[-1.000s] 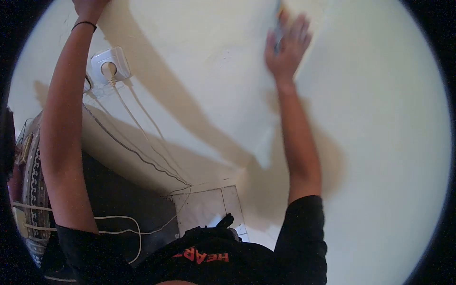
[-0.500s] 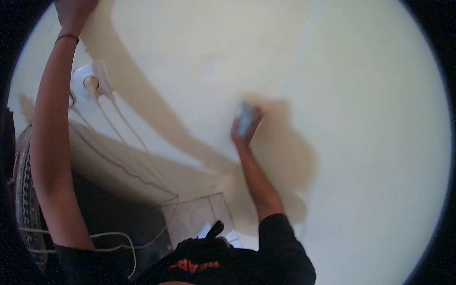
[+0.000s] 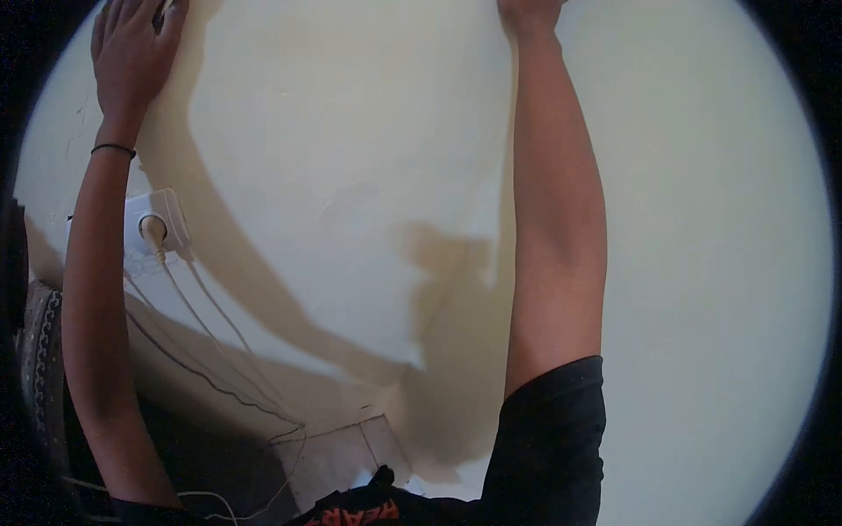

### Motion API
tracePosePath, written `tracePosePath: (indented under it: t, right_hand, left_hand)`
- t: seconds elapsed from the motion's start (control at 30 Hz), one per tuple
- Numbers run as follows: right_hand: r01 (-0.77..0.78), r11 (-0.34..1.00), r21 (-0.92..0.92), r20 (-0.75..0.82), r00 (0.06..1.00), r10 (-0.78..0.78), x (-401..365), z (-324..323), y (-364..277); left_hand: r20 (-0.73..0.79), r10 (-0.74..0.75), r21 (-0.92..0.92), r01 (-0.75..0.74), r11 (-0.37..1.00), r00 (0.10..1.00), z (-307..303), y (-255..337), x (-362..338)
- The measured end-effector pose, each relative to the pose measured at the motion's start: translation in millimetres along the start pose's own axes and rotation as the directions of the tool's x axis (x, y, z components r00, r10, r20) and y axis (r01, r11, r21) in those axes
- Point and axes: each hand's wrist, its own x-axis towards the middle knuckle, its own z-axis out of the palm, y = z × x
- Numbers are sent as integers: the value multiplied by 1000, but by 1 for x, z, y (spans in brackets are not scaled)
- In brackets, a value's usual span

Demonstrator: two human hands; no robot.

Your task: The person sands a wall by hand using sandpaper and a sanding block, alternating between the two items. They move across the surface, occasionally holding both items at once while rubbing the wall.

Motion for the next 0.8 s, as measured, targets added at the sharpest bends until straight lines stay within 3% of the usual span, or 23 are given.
tracePosePath:
  t: [0.07, 0.1, 0.17, 0.27, 0.3, 0.33, 0.37, 0.4, 0.47, 0.53, 0.57, 0.67, 0.7, 0.73, 0.77, 0.8]
  right_hand:
    - [-160, 962, 222, -227, 951, 211, -22, 2, -21]
    - [-196, 905, 377, -255, 918, 305, -46, -1, -36]
    - [-137, 865, 484, -222, 936, 272, -113, -9, -58]
    - [-150, 731, 666, -163, 927, 339, -250, 18, -71]
    - [-144, 835, 532, -167, 948, 270, -322, 33, -73]
    - [-250, 770, 587, -42, 940, 337, -398, 43, -78]
    - [-378, 767, 519, 56, 910, 410, -465, 38, -93]
    - [-208, 914, 348, 140, 976, 168, -499, 1, -105]
    - [-244, 920, 307, 431, 897, 95, -574, -13, -114]
    - [-206, 912, 354, 331, 940, 84, -545, -7, -112]
    - [-170, 904, 392, 239, 968, 79, -516, -6, -109]
    - [-18, 746, 665, -93, 990, 107, -332, 2, -101]
    - [80, 802, 591, -199, 979, 49, -263, -4, -102]
    - [113, 841, 528, -193, 981, -11, -207, -4, -95]
    - [-45, 833, 551, -119, 984, 132, -156, -22, -102]
    - [-50, 828, 558, -116, 984, 138, -115, -30, -102]
  left_hand:
    - [-72, 31, 52, -28, 998, 997, 9, -5, -2]
    - [-87, 53, 78, -46, 996, 995, 13, -8, -3]
    - [-109, 96, 92, -86, 992, 989, 21, -16, -3]
    - [-158, 113, 158, -88, 983, 981, 26, -19, 0]
    - [-150, 123, 137, -103, 985, 981, 24, -18, -1]
    - [-144, 131, 114, -115, 987, 981, 22, -16, -2]
    - [-142, 128, 107, -113, 988, 982, 19, -13, -4]
    - [-101, 75, 17, -74, 997, 992, 17, -11, -4]
    - [-64, 26, -66, -30, 997, 998, 14, -11, -4]
    - [-95, 83, 103, -73, 992, 992, 19, -16, -4]
    - [-89, 85, 69, -79, 994, 992, 17, -15, -4]
    - [-78, 58, 61, -53, 997, 995, 12, -10, -5]
    - [-83, 58, 67, -53, 996, 995, 10, -9, -6]
    - [-61, 36, 56, -33, 998, 997, 8, -6, -6]
    - [-36, 17, 47, -15, 999, 999, 7, -5, -5]
    - [-33, 26, 53, -24, 998, 999, 9, -6, -5]
